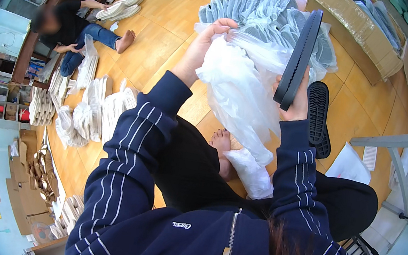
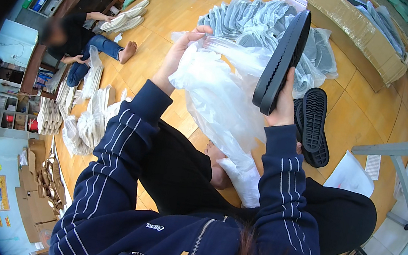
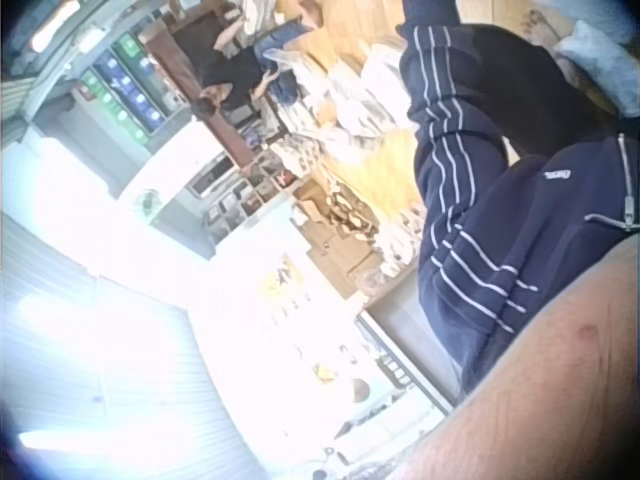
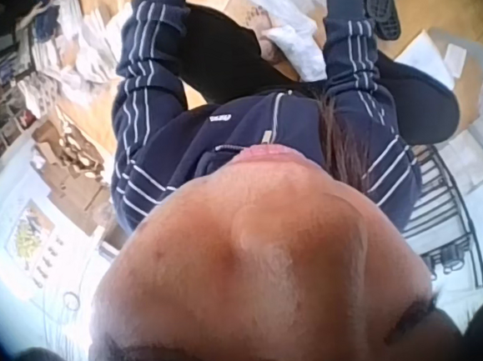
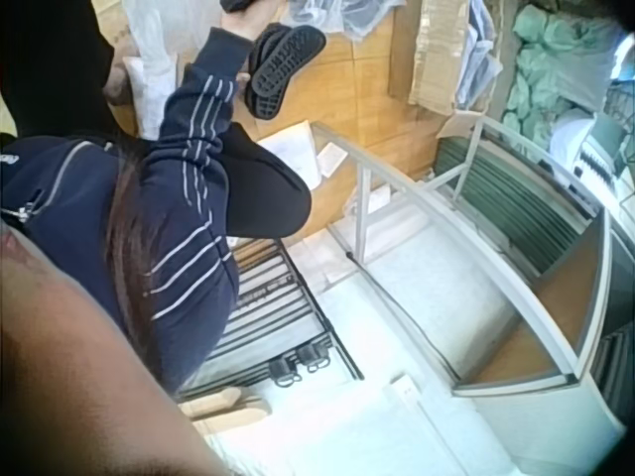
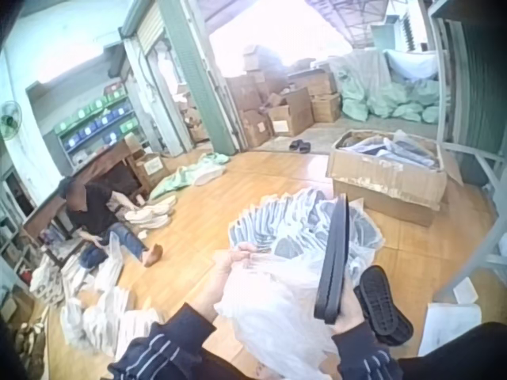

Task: The person sits on the floor and repeatedly picks up black slipper soles, places them into clear plastic bags, and sets the packaged items aside. The person handles the soles one at a time, turning them over to inspect the tread before bagging.

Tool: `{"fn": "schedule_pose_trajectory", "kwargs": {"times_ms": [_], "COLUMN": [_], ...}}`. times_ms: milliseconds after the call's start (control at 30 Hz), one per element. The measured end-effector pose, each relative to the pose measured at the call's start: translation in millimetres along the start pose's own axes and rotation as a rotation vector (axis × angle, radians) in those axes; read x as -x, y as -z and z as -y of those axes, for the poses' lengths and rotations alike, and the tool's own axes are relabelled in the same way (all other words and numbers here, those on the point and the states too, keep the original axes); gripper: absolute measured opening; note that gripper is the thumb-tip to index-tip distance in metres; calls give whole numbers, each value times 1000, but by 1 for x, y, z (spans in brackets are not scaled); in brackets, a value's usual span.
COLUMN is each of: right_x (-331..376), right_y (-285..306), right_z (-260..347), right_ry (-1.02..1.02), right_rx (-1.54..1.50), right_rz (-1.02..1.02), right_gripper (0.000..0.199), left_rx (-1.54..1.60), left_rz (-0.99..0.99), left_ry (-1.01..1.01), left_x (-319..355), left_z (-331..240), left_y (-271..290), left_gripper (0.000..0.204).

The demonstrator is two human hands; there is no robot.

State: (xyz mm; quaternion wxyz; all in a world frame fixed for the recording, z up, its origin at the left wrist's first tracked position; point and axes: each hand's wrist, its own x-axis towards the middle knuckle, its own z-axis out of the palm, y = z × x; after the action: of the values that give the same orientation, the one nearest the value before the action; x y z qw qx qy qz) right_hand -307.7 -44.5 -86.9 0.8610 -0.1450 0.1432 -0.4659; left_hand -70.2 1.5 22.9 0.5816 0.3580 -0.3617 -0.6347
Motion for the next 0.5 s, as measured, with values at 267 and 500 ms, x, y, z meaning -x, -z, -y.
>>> {"fn": "schedule_pose_trajectory", "kwargs": {"times_ms": [267, 500], "right_x": [9, 5], "right_y": [-28, -31], "right_z": [-1, -9], "right_ry": [43, 531], "right_rx": [286, 1006], "right_rz": [-75, -141], "right_gripper": [47, 43], "left_rx": [-1378, -1574], "left_rz": [-300, -268], "left_ry": [-162, -309], "left_x": [4, -3], "left_z": [11, 19], "left_y": [-5, 17], "left_gripper": [10, 40]}}
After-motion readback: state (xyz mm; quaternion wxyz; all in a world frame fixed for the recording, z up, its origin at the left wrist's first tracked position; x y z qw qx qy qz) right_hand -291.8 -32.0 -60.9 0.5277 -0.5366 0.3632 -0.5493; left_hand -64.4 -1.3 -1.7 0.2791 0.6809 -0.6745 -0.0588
